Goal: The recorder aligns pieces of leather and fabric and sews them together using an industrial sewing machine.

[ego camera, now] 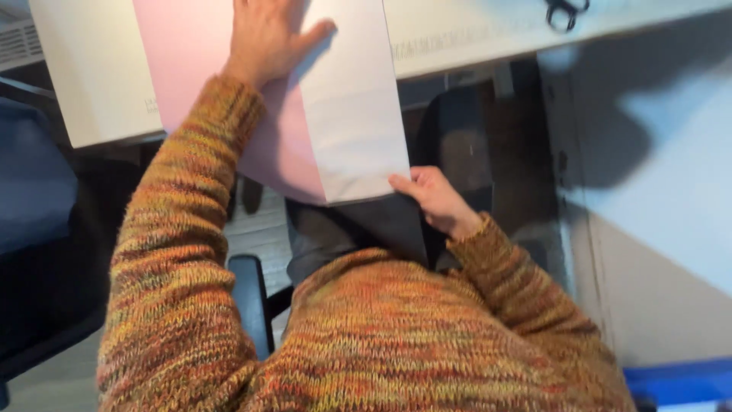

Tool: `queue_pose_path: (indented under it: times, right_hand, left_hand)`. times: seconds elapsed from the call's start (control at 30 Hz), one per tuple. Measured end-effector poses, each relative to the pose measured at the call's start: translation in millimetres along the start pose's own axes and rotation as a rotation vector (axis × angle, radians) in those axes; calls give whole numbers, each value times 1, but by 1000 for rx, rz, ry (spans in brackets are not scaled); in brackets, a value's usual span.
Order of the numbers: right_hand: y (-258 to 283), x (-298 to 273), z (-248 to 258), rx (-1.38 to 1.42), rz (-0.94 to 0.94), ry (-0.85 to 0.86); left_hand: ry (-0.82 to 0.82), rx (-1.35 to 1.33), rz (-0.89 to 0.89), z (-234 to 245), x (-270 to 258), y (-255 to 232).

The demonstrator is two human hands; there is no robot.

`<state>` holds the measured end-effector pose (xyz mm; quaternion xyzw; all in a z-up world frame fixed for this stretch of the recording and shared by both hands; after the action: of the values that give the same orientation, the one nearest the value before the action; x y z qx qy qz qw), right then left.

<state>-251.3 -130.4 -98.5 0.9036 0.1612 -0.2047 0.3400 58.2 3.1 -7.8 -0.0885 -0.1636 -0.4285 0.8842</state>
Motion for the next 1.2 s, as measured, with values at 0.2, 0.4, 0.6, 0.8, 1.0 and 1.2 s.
queue_pose_path:
  times: [0.2, 0.4, 0.6, 0.8, 1.0, 1.2]
  right_hand:
    - [-11, 8, 15, 92, -103, 50]
    - [3, -1, 6, -4, -84, -6]
    - [3, 9, 27, -221, -45, -27]
    - [15, 2, 5, -230, -19, -14]
    - [-3, 5, 23, -134, -99, -5]
    - [2, 5, 21, -46, -173, -44]
  left_hand:
    - [124, 27, 81, 1, 13, -1]
    - [192, -13, 123, -4, 9, -2]
    - [202, 9, 135, -1, 12, -1]
    - [155, 17, 91, 1, 17, 1]
    - [179, 18, 119, 0, 13, -2]
    - [201, -10, 154, -1, 9, -1]
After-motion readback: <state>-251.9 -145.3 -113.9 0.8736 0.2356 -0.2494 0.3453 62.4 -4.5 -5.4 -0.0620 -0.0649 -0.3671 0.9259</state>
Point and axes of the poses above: each hand's wrist, its own x-axis towards the middle knuckle, its own z-axis out of the back of the hand, y = z × x, the point moved 7 cm from there along x, towards the middle knuckle, and after that the axes turned 14 degrees about x, right-handed, at the moved point
